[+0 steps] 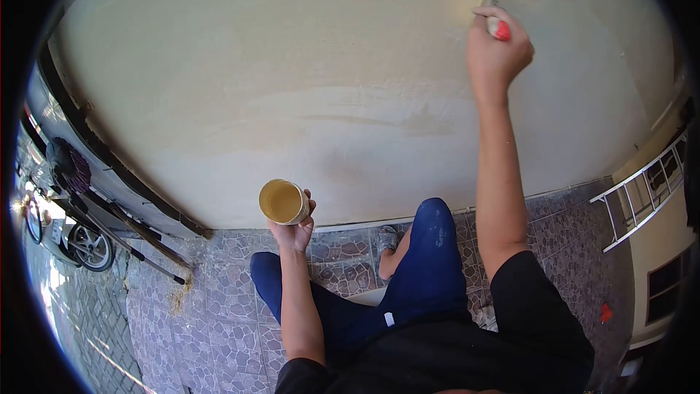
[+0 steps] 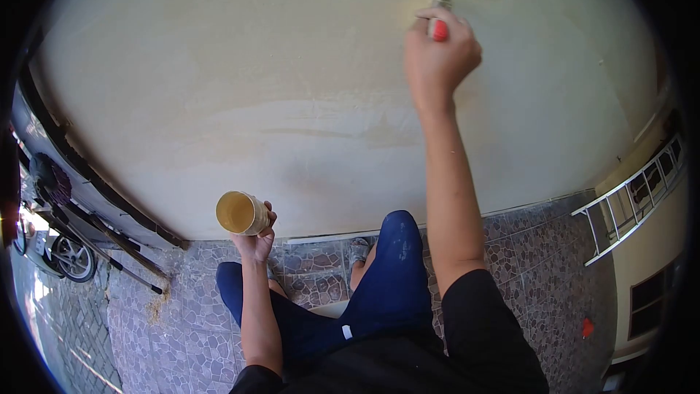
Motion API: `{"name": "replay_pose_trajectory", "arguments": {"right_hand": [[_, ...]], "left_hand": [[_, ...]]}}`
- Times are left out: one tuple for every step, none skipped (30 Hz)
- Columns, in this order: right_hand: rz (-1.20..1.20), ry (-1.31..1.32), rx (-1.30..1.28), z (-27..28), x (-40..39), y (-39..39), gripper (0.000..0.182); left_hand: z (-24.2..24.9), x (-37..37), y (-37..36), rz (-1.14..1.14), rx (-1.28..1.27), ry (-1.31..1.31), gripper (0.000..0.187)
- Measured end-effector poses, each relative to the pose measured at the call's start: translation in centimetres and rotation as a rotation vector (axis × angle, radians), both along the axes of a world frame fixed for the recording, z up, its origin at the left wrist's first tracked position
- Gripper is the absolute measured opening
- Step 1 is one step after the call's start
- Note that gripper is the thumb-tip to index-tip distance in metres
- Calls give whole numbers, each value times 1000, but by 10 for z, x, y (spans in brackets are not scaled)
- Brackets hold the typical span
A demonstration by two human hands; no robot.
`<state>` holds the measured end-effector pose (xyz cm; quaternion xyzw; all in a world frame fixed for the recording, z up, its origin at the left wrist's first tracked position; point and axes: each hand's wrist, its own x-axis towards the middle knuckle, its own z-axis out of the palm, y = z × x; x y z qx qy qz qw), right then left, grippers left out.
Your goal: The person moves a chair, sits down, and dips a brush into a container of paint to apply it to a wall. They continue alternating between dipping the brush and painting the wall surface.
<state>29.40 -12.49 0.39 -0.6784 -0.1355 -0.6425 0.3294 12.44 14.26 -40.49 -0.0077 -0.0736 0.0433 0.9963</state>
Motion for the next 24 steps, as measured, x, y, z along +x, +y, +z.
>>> {"name": "replay_pose_trajectory", "arguments": {"right_hand": [[53,-94,-71,-4,-5,38,9],[123,-142,-101,-10,-10,74,9],[202,-218,-128,-16,-14,109,6],[263,-161,-156,-23,-25,139,3],[357,-114,-181,-28,-33,164,4],[454,-68,-207,-32,-40,183,6],[547,-53,-211,-34,-47,196,5],[637,-35,-212,-36,-52,200,9],[689,-8,-197,-36,-57,194,10],[685,-7,-192,-36,-52,181,10],[693,-78,-134,-36,-42,160,10],[700,-147,-76,-36,-32,135,10],[663,-122,-85,-38,-19,99,9],[578,-95,-108,-40,-4,60,6],[581,-43,-7,-44,11,24,6],[544,57,44,-45,14,-13,3],[506,115,65,-46,18,-47,4],[410,135,105,-47,23,-75,2],[312,152,146,-47,26,-100,3],[307,152,142,-48,27,-125,3],[177,167,201,-47,30,-147,3],[50,181,260,-44,30,-152,4],[57,174,256,-44,35,-151,4],[-29,114,237,-45,37,-147,4]], "left_hand": [[2,1,-1,2,-7,-12,55],[2,2,-1,2,-5,-12,55],[2,2,-2,3,-7,-9,55],[2,4,-3,2,-7,-8,55],[3,3,-4,-4,-4,-2,55],[4,4,-5,8,-1,21,56],[5,5,-5,20,3,41,58],[6,4,-7,16,10,45,58],[6,3,-8,20,8,44,58],[6,3,-10,25,4,39,57],[6,4,-11,24,4,39,57],[6,3,-11,20,6,47,57],[6,3,-11,16,8,54,57],[6,2,-11,17,7,53,57],[6,0,-10,13,12,54,57],[6,-1,-10,9,16,56,56],[6,-2,-9,7,14,57,56],[7,-5,-9,8,19,54,56],[7,-7,-8,6,25,51,55],[6,-9,-8,2,21,51,55],[5,-10,-6,7,34,42,56],[6,-10,-5,15,47,33,57],[6,-9,-4,21,43,25,57],[7,-8,-3,25,44,19,57]]}}
